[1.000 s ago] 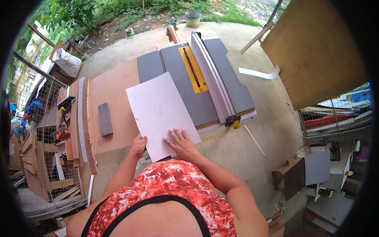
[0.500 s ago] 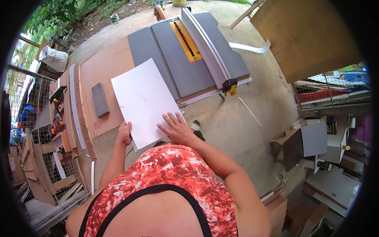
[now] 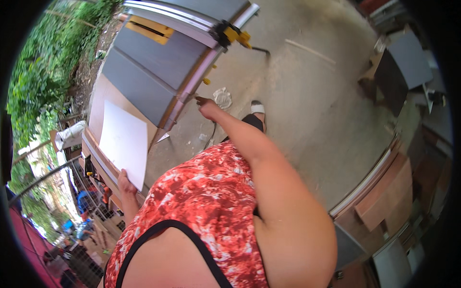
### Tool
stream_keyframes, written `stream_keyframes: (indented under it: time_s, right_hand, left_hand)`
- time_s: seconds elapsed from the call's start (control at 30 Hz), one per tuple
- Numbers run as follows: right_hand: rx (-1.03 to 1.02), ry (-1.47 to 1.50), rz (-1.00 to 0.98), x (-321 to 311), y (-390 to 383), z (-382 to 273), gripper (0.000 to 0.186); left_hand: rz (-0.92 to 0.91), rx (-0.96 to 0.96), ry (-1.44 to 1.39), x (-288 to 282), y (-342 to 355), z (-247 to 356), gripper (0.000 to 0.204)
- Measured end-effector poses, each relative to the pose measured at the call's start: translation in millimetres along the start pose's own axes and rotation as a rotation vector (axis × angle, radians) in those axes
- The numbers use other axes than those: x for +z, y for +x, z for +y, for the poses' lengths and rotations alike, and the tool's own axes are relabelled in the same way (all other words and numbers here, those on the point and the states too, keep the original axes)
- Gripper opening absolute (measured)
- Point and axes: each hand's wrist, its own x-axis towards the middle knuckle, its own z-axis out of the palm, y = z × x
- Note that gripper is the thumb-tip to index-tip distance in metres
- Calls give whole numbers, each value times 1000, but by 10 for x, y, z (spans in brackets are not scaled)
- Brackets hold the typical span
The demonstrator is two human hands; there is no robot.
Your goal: The person sands a white rectangular board with a sanding block, then uses a table saw to cut a strip from the board. The person then walks to a wooden cabinet and fits the cut strip into a vertical slot.
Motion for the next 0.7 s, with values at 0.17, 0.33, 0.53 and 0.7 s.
stream_keyframes:
  time_s: [0.17,0.33,0.53,0.7]
  right_hand:
    - [192,300,-27,507,227,-219,71]
    - [130,396,24,691,269,-272,63]
    - [73,488,47,857,393,-271,57]
    - [111,568,-24,887,570,-241,57]
  left_hand:
    - [185,66,172,-77,-165,634,39]
    - [124,13,254,-516,-125,890,43]
    - [80,-43,328,-700,-5,993,44]
    - [162,49,233,-54,-326,736,43]
